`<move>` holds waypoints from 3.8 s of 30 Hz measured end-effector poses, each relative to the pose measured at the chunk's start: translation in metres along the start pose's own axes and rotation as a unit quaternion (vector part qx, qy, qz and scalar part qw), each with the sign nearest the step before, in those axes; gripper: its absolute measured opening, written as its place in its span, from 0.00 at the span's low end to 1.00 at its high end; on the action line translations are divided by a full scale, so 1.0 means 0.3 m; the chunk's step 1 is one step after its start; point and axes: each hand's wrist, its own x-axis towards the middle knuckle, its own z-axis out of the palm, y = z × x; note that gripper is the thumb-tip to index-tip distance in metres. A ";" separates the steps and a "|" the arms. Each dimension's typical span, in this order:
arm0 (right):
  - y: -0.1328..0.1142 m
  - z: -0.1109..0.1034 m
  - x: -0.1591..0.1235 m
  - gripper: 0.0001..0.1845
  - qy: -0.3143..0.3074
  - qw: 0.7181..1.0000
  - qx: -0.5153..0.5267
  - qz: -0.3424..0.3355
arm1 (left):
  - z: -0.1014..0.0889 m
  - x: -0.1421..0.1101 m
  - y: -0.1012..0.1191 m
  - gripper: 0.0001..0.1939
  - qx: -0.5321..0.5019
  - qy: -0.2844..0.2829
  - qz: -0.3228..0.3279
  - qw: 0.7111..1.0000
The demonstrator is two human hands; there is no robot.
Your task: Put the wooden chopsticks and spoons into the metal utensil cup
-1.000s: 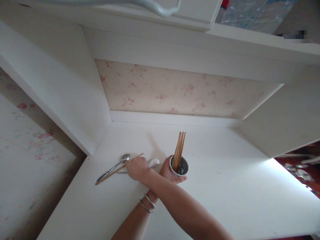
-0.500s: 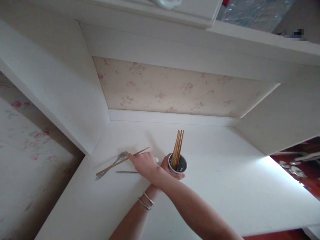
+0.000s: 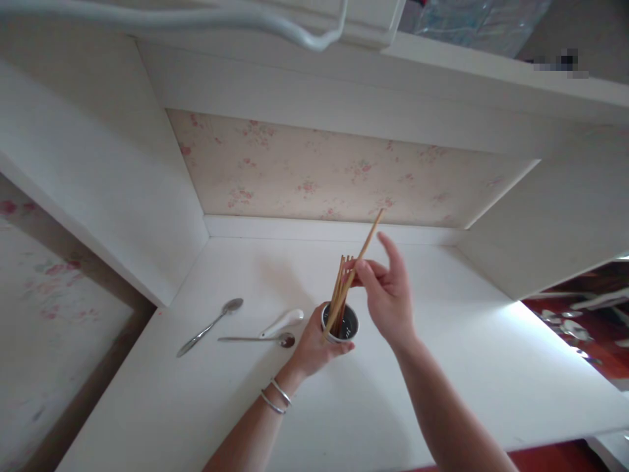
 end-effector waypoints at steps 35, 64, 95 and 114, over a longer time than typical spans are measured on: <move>0.240 -0.110 -0.128 0.16 0.009 0.960 -0.236 0.153 | 0.013 -0.005 -0.029 0.41 -0.009 -0.002 0.029 1.000; 0.405 -0.117 -0.343 0.41 -0.098 0.986 0.020 0.132 | -0.171 -0.160 0.053 0.22 0.478 0.030 0.055 0.876; 0.425 -0.142 -0.345 0.45 -0.104 0.986 -0.024 0.130 | -0.183 -0.109 0.361 0.17 0.311 0.283 0.036 0.907; 0.399 -0.123 -0.336 0.42 -0.088 0.988 0.040 0.119 | 0.001 0.039 0.089 0.14 0.254 0.198 0.033 0.946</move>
